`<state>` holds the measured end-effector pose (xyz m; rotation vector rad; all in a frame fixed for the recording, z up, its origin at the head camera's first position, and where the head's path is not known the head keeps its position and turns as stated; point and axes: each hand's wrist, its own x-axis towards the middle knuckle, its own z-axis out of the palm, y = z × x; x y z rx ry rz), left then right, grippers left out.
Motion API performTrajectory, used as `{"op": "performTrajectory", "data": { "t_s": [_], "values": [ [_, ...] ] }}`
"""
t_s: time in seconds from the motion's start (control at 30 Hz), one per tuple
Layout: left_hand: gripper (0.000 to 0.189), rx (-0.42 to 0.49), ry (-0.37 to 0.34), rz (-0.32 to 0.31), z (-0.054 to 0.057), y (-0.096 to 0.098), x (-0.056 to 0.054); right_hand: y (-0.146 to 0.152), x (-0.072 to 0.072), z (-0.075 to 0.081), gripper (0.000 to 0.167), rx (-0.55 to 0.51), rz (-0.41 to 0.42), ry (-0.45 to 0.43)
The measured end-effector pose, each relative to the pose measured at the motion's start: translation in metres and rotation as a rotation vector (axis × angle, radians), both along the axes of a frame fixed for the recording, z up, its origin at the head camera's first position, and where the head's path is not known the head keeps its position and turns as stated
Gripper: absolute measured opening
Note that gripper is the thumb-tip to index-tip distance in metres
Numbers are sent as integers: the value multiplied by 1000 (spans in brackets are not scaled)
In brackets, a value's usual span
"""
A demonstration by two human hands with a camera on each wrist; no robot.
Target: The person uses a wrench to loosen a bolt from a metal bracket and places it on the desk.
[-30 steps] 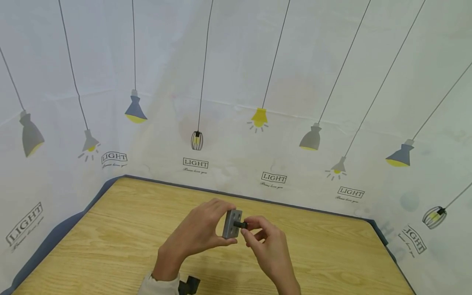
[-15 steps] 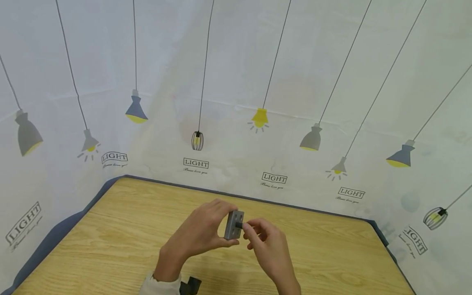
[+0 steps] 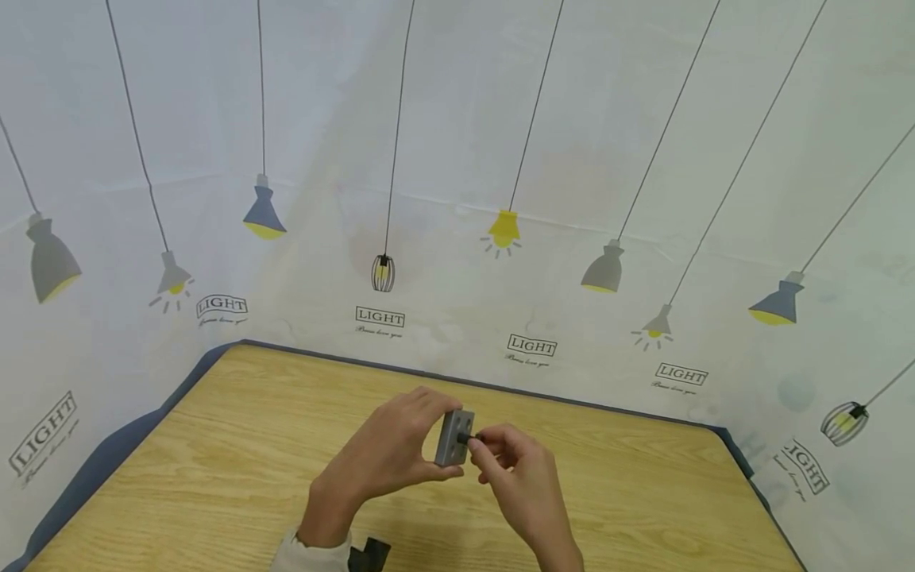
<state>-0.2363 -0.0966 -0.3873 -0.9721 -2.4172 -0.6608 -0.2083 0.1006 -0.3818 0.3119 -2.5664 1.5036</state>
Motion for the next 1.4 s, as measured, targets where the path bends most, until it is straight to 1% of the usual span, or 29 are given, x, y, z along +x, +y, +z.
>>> {"op": "performTrajectory", "data": {
  "t_s": [0.47, 0.73, 0.87, 0.97, 1.07, 1.17, 1.27, 1.4],
  "values": [
    [65, 13, -30, 4, 0, -1, 0, 1, 1, 1, 12, -9, 2, 28],
    [66, 13, -18, 5, -1, -1, -1, 1, 2, 0, 15, 14, -7, 58],
    [66, 10, -23, 12, -1, -2, -1, 1, 2, -1, 17, 18, 7, 85],
    [66, 7, -32, 18, -1, -2, 0, 1, 1, -1, 19, 9, 21, 86],
    [67, 6, -38, 23, 0, -3, 0, 2, 0, -2, 27, -9, 36, 58],
    [67, 8, -40, 24, 0, -2, 0, 3, 0, -2, 34, -28, 38, 10],
    [67, 9, -40, 24, 0, -2, 0, 3, -1, -2, 31, -37, 20, -34],
    [66, 10, -40, 21, 0, -1, 0, 3, -2, -2, 26, -43, 8, -56]
  ]
}}
